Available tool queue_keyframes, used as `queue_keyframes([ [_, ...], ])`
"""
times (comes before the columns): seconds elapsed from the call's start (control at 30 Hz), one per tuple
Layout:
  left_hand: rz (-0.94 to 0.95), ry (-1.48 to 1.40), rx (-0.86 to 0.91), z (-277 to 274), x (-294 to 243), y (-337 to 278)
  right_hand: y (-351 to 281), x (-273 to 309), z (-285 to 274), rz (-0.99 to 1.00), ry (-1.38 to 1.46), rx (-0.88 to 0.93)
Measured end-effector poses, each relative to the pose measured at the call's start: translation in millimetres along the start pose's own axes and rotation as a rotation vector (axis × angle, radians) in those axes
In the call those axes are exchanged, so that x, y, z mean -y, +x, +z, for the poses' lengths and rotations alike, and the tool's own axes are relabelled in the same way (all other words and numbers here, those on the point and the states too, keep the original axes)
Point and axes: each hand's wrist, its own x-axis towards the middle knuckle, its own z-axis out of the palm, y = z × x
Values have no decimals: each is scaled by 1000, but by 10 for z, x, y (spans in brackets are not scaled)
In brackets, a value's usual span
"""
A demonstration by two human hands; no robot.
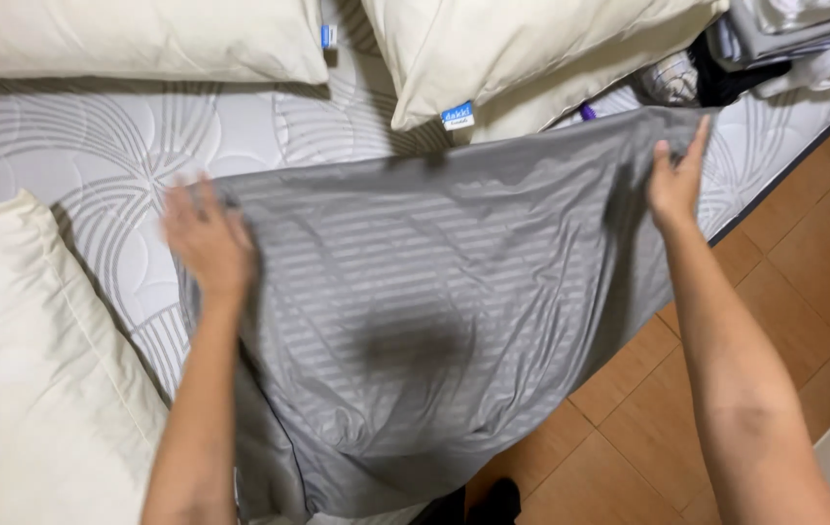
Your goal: The person folds a gray striped sheet on a bed, smoothing it out and folding it into a compact rectangle. After placing the folded sheet on a pillow, the person uses a rainbow feather duster to dust the surface of several white pillows on the bed.
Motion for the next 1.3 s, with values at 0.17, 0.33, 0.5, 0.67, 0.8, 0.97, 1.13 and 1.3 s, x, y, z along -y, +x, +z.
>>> queue_keyframes([
  [0.17,216,-259,186,576,-989,-1171,-1211,351,537,-132,-456,242],
  [0.33,230,-156,435,778,-1646,-1748,-2013,-131,660,-67,-656,512],
  [0.5,127,-46,372,944,-1816,-1784,-1781,-548,287,-48,-665,444],
  [0.67,-75,-63,418,1129,-2206,-1864,-1336,-911,-123,25,-730,499],
  [0.8,-205,-45,449,1235,-2958,-1993,-927,-1465,-331,-54,-616,443],
  [0.97,-231,-93,323,1451,-3978,-2180,-645,-1840,-723,-60,-528,405],
  [1.13,-198,-48,328,1592,-4765,-2262,-800,-2310,-895,-129,-62,92],
  [1.3,-33,-77,283,1593,-5229,-2491,-1513,-3764,-459,362,283,-53],
])
